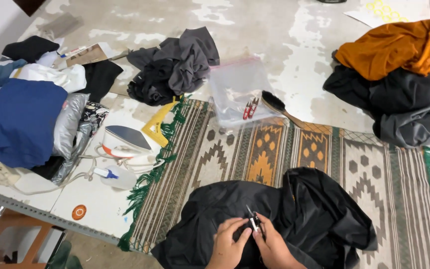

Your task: Trimming loose threads from a black garment using small snips while sitting on a rug.

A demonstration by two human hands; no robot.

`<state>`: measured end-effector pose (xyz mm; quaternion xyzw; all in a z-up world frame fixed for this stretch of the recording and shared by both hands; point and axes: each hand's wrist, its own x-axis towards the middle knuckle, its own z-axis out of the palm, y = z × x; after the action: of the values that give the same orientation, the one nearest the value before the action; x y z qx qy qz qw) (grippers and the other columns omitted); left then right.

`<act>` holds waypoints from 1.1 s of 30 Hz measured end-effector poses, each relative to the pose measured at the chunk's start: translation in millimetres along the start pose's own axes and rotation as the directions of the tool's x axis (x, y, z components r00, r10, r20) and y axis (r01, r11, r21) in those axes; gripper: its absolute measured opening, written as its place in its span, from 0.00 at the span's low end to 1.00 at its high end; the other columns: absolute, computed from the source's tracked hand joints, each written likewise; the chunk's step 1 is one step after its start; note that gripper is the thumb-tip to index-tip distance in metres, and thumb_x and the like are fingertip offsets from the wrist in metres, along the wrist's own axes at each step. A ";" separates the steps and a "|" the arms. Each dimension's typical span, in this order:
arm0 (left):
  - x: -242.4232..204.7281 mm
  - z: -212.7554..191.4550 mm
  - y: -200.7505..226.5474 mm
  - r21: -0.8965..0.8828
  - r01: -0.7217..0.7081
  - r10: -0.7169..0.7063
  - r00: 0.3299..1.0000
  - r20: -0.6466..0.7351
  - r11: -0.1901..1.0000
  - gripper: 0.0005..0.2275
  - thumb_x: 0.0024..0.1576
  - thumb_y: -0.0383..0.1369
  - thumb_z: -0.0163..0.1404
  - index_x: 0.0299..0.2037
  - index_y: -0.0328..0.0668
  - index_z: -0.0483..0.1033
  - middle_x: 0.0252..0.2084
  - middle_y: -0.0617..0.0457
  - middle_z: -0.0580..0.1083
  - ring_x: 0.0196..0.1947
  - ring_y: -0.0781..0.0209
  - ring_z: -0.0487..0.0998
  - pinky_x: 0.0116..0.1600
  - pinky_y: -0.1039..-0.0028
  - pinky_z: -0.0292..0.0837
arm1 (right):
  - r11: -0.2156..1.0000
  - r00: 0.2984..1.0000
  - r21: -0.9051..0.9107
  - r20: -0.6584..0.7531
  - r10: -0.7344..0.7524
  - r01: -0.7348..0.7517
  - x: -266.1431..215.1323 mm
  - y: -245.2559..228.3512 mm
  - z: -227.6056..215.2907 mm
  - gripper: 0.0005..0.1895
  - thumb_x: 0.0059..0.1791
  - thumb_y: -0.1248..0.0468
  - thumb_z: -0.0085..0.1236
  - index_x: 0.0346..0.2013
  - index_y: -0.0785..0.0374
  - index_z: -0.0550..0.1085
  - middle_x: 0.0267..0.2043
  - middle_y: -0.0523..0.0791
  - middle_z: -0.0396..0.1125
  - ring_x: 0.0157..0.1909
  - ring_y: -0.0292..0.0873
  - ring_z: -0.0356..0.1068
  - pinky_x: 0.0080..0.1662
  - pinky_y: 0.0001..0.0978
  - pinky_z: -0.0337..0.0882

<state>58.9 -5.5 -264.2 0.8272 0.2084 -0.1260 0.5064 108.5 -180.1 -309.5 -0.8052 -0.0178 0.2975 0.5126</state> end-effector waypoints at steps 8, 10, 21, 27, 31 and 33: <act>55.4 -99.6 26.1 0.648 0.202 -0.485 0.824 0.292 0.734 0.38 0.63 0.64 0.41 0.77 0.82 0.27 0.79 0.52 0.18 0.78 0.37 0.17 0.73 0.32 0.36 | 0.936 0.957 -0.241 -0.199 0.212 -0.257 156.6 -39.3 -24.7 0.18 0.55 0.57 0.45 0.60 0.53 0.69 0.55 0.47 0.73 0.56 0.52 0.71 0.55 0.41 0.67; 67.1 -97.8 16.9 0.615 0.222 -0.536 0.750 0.388 0.756 0.37 0.64 0.61 0.40 0.76 0.83 0.26 0.79 0.55 0.16 0.78 0.42 0.15 0.75 0.33 0.33 | 0.913 0.934 -0.233 -0.211 0.289 -0.335 188.0 -55.8 -26.5 0.15 0.56 0.58 0.42 0.57 0.52 0.70 0.49 0.47 0.74 0.49 0.53 0.73 0.48 0.42 0.67; 100.3 -70.5 -32.7 0.642 0.291 -0.638 0.653 0.408 0.709 0.40 0.58 0.68 0.42 0.74 0.96 0.24 0.80 0.62 0.17 0.80 0.42 0.17 0.74 0.30 0.30 | 0.939 0.910 0.109 -0.231 0.344 -0.327 270.2 -177.1 -26.1 0.43 0.51 0.51 0.53 0.78 0.50 0.47 0.76 0.46 0.55 0.73 0.49 0.59 0.70 0.45 0.59; 99.6 -61.3 -55.0 0.578 0.282 -0.577 0.698 0.424 0.766 0.41 0.59 0.67 0.47 0.74 0.96 0.26 0.79 0.61 0.15 0.79 0.39 0.15 0.72 0.27 0.29 | 0.924 0.986 -0.348 -0.113 0.126 -0.158 209.4 -121.1 -21.5 0.28 0.52 0.54 0.56 0.66 0.58 0.67 0.54 0.44 0.74 0.42 0.41 0.76 0.46 0.34 0.81; 63.5 -44.5 -129.3 0.529 0.166 -0.305 0.934 0.186 0.832 0.37 0.52 0.73 0.39 0.74 0.92 0.46 0.79 0.55 0.41 0.78 0.43 0.38 0.70 0.38 0.46 | 0.847 0.992 -0.516 0.054 -0.116 0.127 117.9 -27.7 -62.8 0.34 0.51 0.44 0.54 0.68 0.56 0.67 0.64 0.48 0.67 0.66 0.52 0.64 0.62 0.52 0.66; 39.9 -52.2 -145.0 0.618 0.459 -0.239 0.881 -0.408 0.638 0.45 0.41 0.77 0.41 0.71 0.77 0.58 0.67 0.47 0.64 0.61 0.42 0.70 0.57 0.44 0.69 | 0.604 0.969 -0.765 0.108 -0.223 0.224 77.2 11.1 -84.2 0.50 0.44 0.26 0.49 0.73 0.47 0.59 0.75 0.42 0.55 0.76 0.51 0.51 0.65 0.56 0.52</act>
<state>25.4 107.7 -371.0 0.9078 0.3740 -0.1698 0.0848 210.8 -228.2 -329.3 -0.9376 -0.2439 0.1953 0.1524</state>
